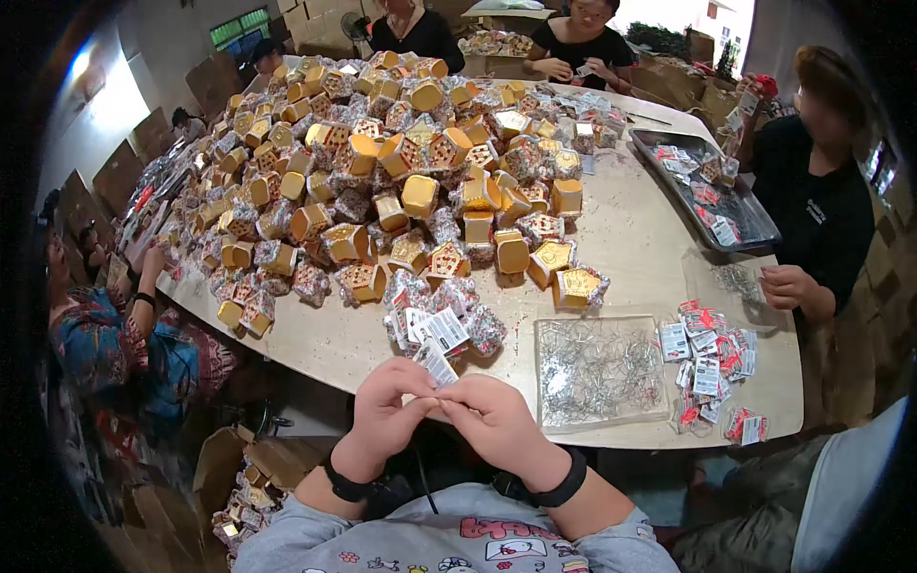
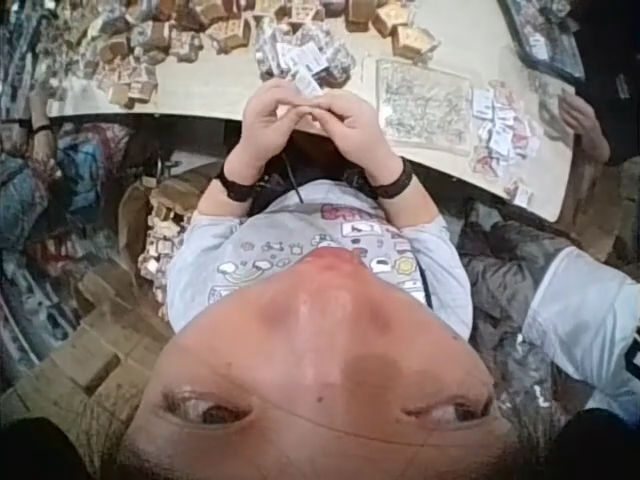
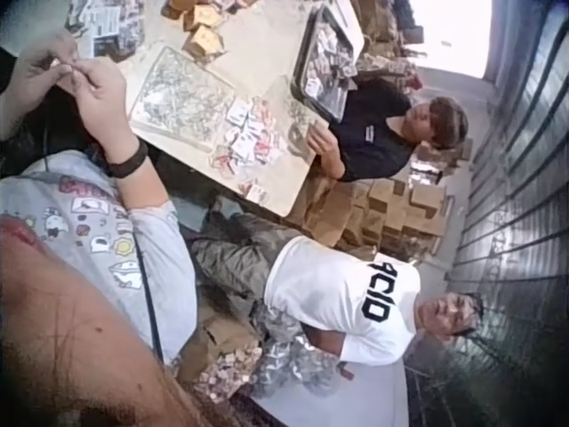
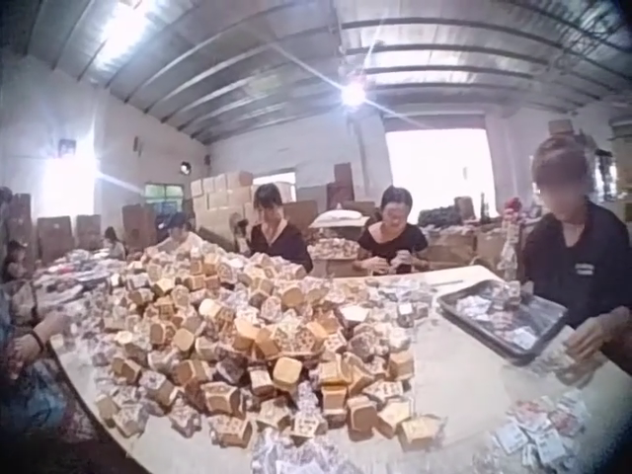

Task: Apply labels or stickers to packaged products and organize them.

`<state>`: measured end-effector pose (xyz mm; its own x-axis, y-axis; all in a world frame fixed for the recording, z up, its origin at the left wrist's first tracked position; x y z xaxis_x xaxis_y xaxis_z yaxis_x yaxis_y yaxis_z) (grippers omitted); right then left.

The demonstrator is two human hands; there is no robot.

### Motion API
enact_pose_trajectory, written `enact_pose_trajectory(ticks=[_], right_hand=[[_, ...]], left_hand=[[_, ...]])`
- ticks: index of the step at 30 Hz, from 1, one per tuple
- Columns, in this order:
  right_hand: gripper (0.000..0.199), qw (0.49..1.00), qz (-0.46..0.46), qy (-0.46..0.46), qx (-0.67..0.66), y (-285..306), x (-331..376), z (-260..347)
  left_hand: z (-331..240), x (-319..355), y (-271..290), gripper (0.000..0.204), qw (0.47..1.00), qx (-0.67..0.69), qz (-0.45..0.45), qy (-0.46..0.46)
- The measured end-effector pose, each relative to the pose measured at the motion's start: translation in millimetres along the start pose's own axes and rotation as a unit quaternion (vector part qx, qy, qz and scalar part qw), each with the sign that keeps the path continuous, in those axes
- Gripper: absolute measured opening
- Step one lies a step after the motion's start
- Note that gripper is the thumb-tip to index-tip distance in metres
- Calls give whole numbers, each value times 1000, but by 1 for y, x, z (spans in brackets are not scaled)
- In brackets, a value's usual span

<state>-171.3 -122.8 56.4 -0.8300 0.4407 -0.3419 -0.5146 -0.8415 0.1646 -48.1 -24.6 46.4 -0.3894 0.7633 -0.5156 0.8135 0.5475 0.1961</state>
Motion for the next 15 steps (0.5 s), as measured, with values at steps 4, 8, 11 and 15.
enact_pose_trajectory(ticks=[4,8,11,15], right_hand=[[9,999,-8,28,18,-1,-3,0],[8,1000,17,-6,-8,-2,-4,0],[8,1000,4,2,-9,2,-3,-10],[8,1000,-18,-4,3,5,4,-11]], left_hand=[[-5,-3,3,11,999,-27,10,-22],[-10,-10,13,11,995,-52,40,-77],[-7,-25,33,11,981,-142,46,-125],[38,-56,89,23,922,-382,6,-59]])
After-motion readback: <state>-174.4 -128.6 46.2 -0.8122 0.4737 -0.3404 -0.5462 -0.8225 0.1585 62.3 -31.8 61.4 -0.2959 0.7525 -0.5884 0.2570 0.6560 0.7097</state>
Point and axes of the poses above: each hand's wrist, its own x-axis away from the middle knuckle, its own y-axis out of the back of the hand, z = x × y, the point moved 2 cm from there along -x, towards the middle knuckle, and after that the axes turned 1 degree about z, right-handed, at the moved point
